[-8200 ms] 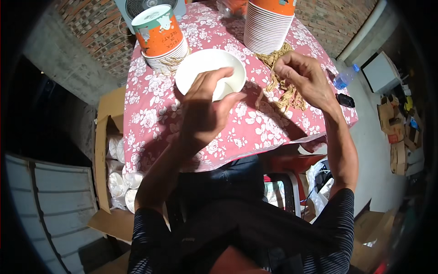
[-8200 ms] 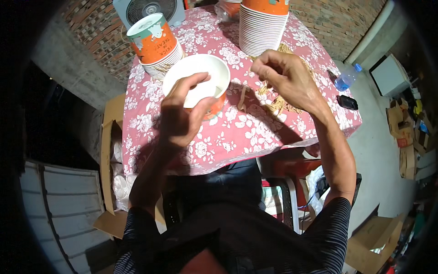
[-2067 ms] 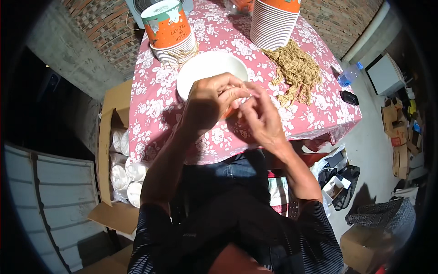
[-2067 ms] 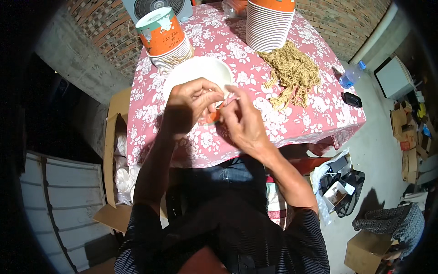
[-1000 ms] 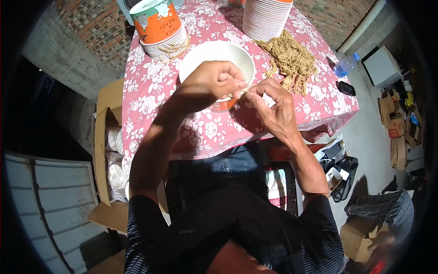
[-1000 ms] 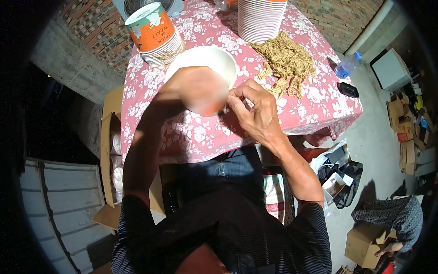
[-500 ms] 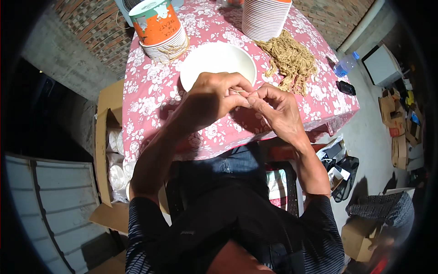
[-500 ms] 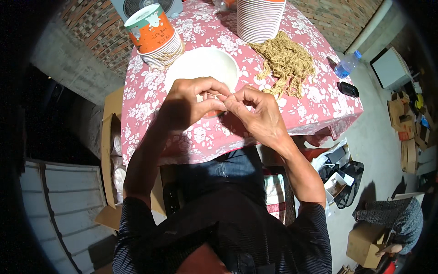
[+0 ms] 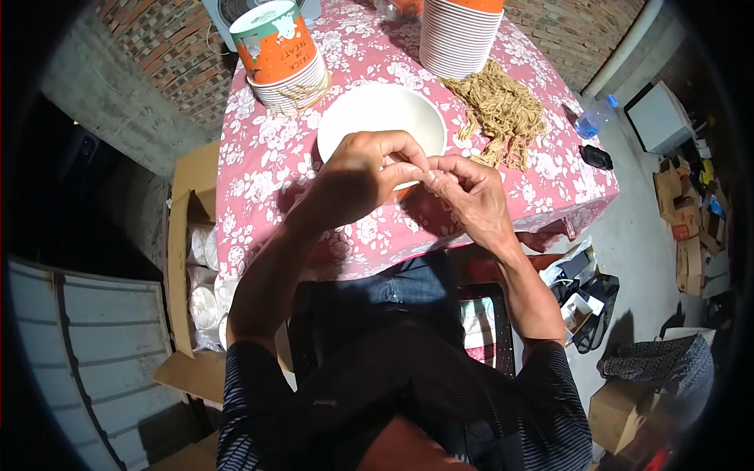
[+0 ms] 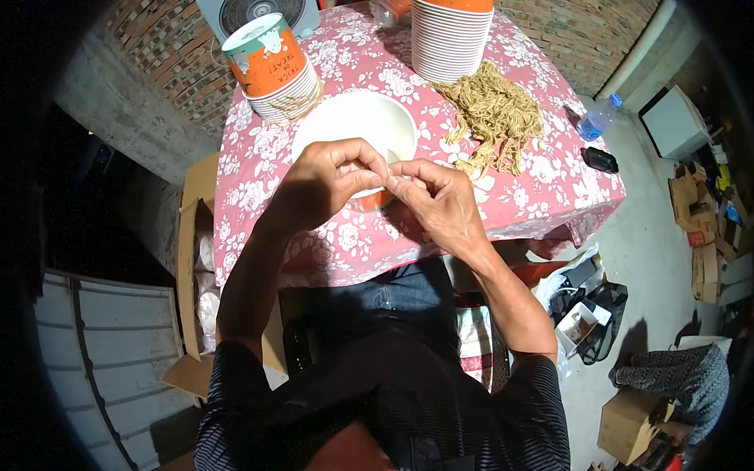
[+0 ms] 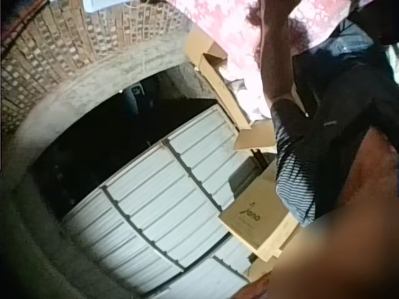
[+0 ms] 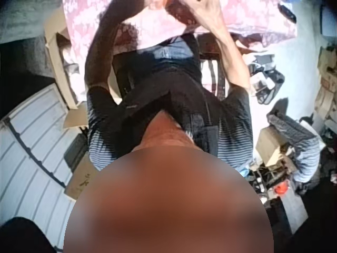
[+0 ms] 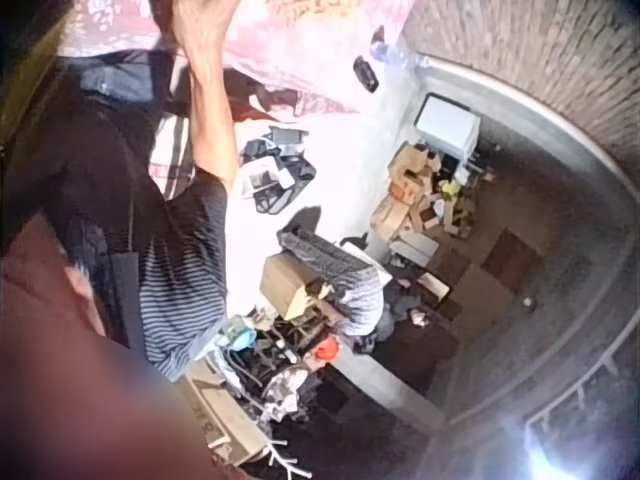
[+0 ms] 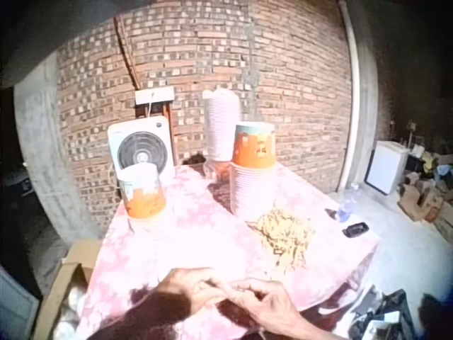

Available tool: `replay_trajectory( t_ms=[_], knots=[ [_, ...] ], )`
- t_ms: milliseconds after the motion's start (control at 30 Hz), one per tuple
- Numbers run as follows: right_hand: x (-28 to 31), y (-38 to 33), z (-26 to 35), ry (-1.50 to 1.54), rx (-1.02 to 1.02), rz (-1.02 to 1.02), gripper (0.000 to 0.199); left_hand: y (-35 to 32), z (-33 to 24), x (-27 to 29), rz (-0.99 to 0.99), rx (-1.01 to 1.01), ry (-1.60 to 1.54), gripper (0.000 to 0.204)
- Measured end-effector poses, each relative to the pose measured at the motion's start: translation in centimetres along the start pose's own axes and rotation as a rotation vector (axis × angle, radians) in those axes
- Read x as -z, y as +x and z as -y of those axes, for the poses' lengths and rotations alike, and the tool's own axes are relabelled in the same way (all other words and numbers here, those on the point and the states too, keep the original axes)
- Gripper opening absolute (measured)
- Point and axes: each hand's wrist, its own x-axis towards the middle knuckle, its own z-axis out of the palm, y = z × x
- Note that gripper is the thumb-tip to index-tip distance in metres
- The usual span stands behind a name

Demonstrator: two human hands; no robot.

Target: Attaching cords to paper buckets to form handles.

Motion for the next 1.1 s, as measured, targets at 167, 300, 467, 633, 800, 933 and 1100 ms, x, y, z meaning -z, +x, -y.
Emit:
replay_trajectory(
  t_ms=[167, 300, 467, 633, 800, 933, 1100],
  knots=[
    [-0.4, -0.2, 0.0, -0.031, -0.045, -0.059, 0.015, -0.2, 0.9, -0.6, -0.106, -0.119, 0.026, 0.010],
    [-1.0, -0.5, -0.3, -0.022, -0.030, -0.119, 0.014, 0.2, 1.3, -0.6, -0.174, 0.021, -0.140, 0.011],
    [-1.2, -0.8, -0.7, -0.166, 0.202, -0.144, 0.011, 0.2, 0.4, -1.0, -0.246, 0.104, -0.307, 0.012],
    [-1.0, -0.9, -0.2, -0.273, 0.319, -0.150, 0.008, 0.1, 0.7, -0.8, -0.171, 0.062, -0.219, 0.012],
    [-0.6, -0.7, 0.2, -0.376, 0.457, -0.157, 0.004, -0.2, 0.1, -0.8, -0.137, -0.005, 0.041, 0.013],
    [-0.7, -0.8, 0.3, -0.366, 0.441, -0.151, 0.005, -0.2, 0.0, -0.7, -0.121, -0.129, 0.213, 0.015],
    [-0.4, -0.7, -0.2, -0.312, 0.369, -0.161, 0.006, -0.1, 0.0, -0.6, -0.110, -0.142, 0.214, 0.013]
  ],
)
